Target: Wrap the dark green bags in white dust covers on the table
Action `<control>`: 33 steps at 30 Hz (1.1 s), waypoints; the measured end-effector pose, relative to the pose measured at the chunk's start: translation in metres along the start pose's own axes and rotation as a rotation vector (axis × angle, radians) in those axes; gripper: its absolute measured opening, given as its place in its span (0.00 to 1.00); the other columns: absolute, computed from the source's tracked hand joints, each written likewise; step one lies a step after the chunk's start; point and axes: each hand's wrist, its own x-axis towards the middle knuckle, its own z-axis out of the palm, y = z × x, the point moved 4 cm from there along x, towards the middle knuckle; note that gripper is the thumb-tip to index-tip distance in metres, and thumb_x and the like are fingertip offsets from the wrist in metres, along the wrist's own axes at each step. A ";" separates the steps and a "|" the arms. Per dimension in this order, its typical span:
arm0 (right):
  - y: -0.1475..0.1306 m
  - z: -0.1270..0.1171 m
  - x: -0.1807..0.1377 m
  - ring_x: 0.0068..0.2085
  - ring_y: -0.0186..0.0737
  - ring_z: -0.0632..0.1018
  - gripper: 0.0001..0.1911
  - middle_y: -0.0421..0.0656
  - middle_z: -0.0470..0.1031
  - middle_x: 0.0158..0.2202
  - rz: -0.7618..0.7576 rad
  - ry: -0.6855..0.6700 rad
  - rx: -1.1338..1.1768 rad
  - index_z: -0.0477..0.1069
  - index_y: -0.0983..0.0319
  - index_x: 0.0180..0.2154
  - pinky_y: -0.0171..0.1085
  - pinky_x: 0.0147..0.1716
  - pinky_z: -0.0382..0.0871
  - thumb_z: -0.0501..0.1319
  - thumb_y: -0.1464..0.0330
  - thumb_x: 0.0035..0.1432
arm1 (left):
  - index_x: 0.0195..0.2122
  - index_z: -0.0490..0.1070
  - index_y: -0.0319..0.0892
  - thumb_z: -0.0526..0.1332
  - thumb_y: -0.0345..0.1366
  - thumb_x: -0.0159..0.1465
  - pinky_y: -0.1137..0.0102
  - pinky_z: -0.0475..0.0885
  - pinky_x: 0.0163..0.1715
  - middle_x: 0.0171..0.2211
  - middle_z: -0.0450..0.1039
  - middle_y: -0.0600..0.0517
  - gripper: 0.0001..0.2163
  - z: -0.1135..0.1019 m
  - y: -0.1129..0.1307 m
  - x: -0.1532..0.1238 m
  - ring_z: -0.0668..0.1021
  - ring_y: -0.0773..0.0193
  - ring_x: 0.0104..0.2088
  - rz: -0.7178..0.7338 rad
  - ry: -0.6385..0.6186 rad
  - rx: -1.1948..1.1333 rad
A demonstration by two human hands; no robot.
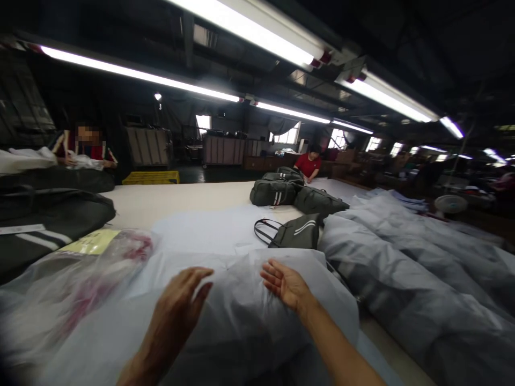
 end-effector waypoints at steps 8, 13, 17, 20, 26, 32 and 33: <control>-0.003 0.003 0.009 0.33 0.39 0.82 0.10 0.47 0.80 0.37 0.011 -0.021 0.025 0.67 0.67 0.46 0.31 0.25 0.74 0.60 0.71 0.63 | 0.63 0.60 0.44 0.66 0.38 0.60 0.45 0.59 0.64 0.64 0.62 0.45 0.30 0.122 0.074 0.001 0.63 0.46 0.65 0.237 -0.482 0.031; -0.012 0.009 0.006 0.32 0.40 0.81 0.10 0.51 0.79 0.36 0.019 -0.070 0.018 0.68 0.70 0.44 0.36 0.28 0.76 0.61 0.73 0.60 | 0.67 0.53 0.44 0.65 0.39 0.60 0.43 0.58 0.63 0.67 0.53 0.44 0.35 0.136 0.054 0.004 0.59 0.44 0.66 0.236 -0.416 0.151; -0.036 -0.012 -0.031 0.37 0.40 0.81 0.14 0.47 0.80 0.39 -0.202 -0.049 0.012 0.70 0.65 0.47 0.36 0.35 0.77 0.65 0.70 0.58 | 0.66 0.55 0.43 0.64 0.45 0.61 0.43 0.59 0.62 0.65 0.59 0.42 0.33 0.139 0.054 0.000 0.63 0.43 0.64 0.257 -0.383 0.189; -0.059 -0.072 -0.074 0.37 0.40 0.81 0.23 0.44 0.80 0.37 -0.572 0.124 -0.092 0.72 0.63 0.46 0.36 0.37 0.76 0.71 0.61 0.51 | 0.65 0.56 0.42 0.62 0.47 0.62 0.45 0.62 0.61 0.64 0.60 0.42 0.33 0.141 0.055 -0.001 0.64 0.44 0.64 0.290 -0.351 0.220; -0.037 -0.210 -0.110 0.57 0.51 0.72 0.40 0.49 0.74 0.54 -0.639 0.576 -0.268 0.70 0.59 0.51 0.43 0.54 0.68 0.75 0.50 0.36 | 0.65 0.56 0.42 0.61 0.50 0.63 0.47 0.64 0.60 0.64 0.62 0.44 0.33 0.141 0.054 -0.002 0.66 0.46 0.63 0.324 -0.291 0.289; 0.000 -0.213 -0.070 0.37 0.43 0.78 0.25 0.42 0.79 0.35 -0.497 0.198 -0.392 0.76 0.63 0.38 0.38 0.39 0.71 0.72 0.51 0.43 | 0.66 0.53 0.41 0.59 0.51 0.64 0.49 0.64 0.60 0.65 0.60 0.44 0.34 0.144 0.047 -0.005 0.65 0.48 0.64 0.347 -0.307 0.304; -0.004 -0.213 -0.065 0.32 0.39 0.76 0.23 0.40 0.78 0.30 -0.514 0.197 -0.395 0.76 0.64 0.33 0.36 0.35 0.69 0.71 0.52 0.44 | 0.66 0.53 0.41 0.59 0.52 0.64 0.49 0.64 0.60 0.65 0.60 0.44 0.34 0.145 0.045 -0.006 0.65 0.48 0.63 0.356 -0.298 0.314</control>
